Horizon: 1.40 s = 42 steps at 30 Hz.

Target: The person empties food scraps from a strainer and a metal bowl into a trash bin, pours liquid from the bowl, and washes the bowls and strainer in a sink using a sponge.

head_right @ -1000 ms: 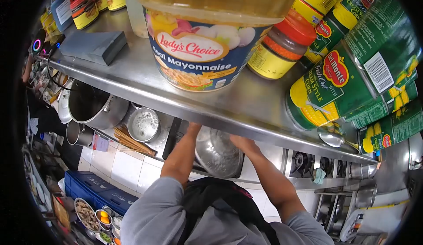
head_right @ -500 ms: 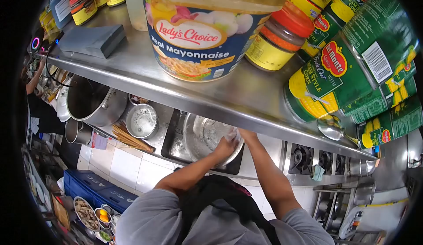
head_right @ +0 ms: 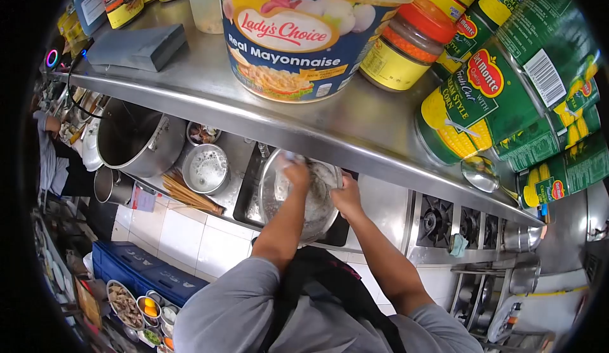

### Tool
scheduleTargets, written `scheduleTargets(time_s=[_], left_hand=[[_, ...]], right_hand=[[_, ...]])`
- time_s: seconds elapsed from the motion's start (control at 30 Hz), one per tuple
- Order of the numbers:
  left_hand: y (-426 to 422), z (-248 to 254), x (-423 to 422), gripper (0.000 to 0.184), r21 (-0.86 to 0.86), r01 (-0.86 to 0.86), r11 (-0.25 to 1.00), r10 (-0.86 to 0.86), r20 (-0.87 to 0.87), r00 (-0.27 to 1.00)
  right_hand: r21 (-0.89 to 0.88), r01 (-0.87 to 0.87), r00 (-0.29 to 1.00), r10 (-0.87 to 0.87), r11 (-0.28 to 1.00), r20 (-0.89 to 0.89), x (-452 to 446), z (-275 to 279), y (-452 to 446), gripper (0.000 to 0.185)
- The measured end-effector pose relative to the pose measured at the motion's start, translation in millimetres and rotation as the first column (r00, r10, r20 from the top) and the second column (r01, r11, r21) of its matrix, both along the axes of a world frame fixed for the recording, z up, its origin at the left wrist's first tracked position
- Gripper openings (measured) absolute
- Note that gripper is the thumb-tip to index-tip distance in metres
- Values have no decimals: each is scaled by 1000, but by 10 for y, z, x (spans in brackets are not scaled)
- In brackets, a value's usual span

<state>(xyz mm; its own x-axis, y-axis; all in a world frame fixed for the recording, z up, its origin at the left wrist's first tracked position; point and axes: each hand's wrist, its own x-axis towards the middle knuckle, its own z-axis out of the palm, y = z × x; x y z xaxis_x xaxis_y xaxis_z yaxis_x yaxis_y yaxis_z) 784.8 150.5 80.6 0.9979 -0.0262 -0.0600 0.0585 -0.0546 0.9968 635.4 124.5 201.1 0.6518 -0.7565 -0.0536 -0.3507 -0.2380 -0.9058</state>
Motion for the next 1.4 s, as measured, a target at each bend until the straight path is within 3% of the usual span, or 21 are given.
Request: scheduleTargets(time_s=[0.03,0.17,0.2,0.27,0.33,0.4,0.43,0.6,0.67,0.73,0.8,0.87,0.93,1.0,1.13,1.17,1.2,1.23,1.27,1.33,1.4], left_hand=[[-25,-94,122,37,9,-49,999,50,-67,997],[-311,77,-392,38,165,-16,986,-65,472,879],[-210,158,-385,38,175,-13,985,-71,469,880],[58,177,-370,40,272,410,871,-491,519,699],[328,26,-109,47,455,353,817,-560,484,672],[592,-281,103,55,650,395,649,-695,295,656],[807,-202,204,60,581,273,767,-601,503,620],[2014,829,908,58,573,-35,819,-396,608,688],[2289,742,1338,47,725,-70,686,-340,403,850],[2420,588,1746,43,932,243,270,-389,-125,913],[2426,307,1938,46,889,377,261,-295,-299,907],[2414,-644,2419,47,792,483,373,-377,-347,859],[2430,-903,2596,49,603,543,584,-364,-403,840],[2519,-438,2495,50,142,338,930,-214,-537,816],[2307,489,1813,46,366,579,729,-515,-263,816],[2088,178,1545,44,559,472,682,-575,12,818],[1874,752,1080,47,419,640,644,-693,-34,720],[1553,269,852,54,73,766,638,-770,42,637],[1276,528,500,53,368,726,580,-752,-100,652],[779,296,-265,47,20,694,719,-693,93,715],[512,8,-811,45,-269,633,726,-591,229,774]], right_hand=[[-48,17,1000,-18,999,-8,-27,-43,50,51],[-174,87,996,-92,981,-20,53,-66,219,46],[-143,106,994,-110,984,-20,15,-73,143,42],[-115,57,997,-62,992,-42,-89,-18,20,43],[-97,-19,999,16,995,-32,-107,92,-37,44],[-340,16,1000,-11,940,17,-143,240,22,47],[-394,39,998,-14,918,66,-151,317,67,48],[-375,55,996,-22,926,90,-350,239,22,46],[-323,39,997,-15,946,77,-383,201,8,44],[-400,53,992,-4,915,123,-326,-45,-69,41],[-180,104,971,-60,978,233,-351,-257,-134,43],[-99,218,953,-190,971,237,-322,-440,-110,38],[509,234,901,-381,828,206,-313,-610,-117,36],[518,271,893,-412,811,179,-284,-729,-116,36],[589,272,883,-441,761,161,-222,-720,-33,36],[588,280,882,-445,759,155,-193,-692,2,36],[591,242,889,-419,770,182,-141,-661,54,38],[592,202,895,-392,780,211,-97,-646,104,39],[591,202,897,-390,781,209,-60,-719,119,39],[240,162,925,-232,957,300,30,-946,97,42],[357,138,931,-244,924,271,97,-638,124,43]])
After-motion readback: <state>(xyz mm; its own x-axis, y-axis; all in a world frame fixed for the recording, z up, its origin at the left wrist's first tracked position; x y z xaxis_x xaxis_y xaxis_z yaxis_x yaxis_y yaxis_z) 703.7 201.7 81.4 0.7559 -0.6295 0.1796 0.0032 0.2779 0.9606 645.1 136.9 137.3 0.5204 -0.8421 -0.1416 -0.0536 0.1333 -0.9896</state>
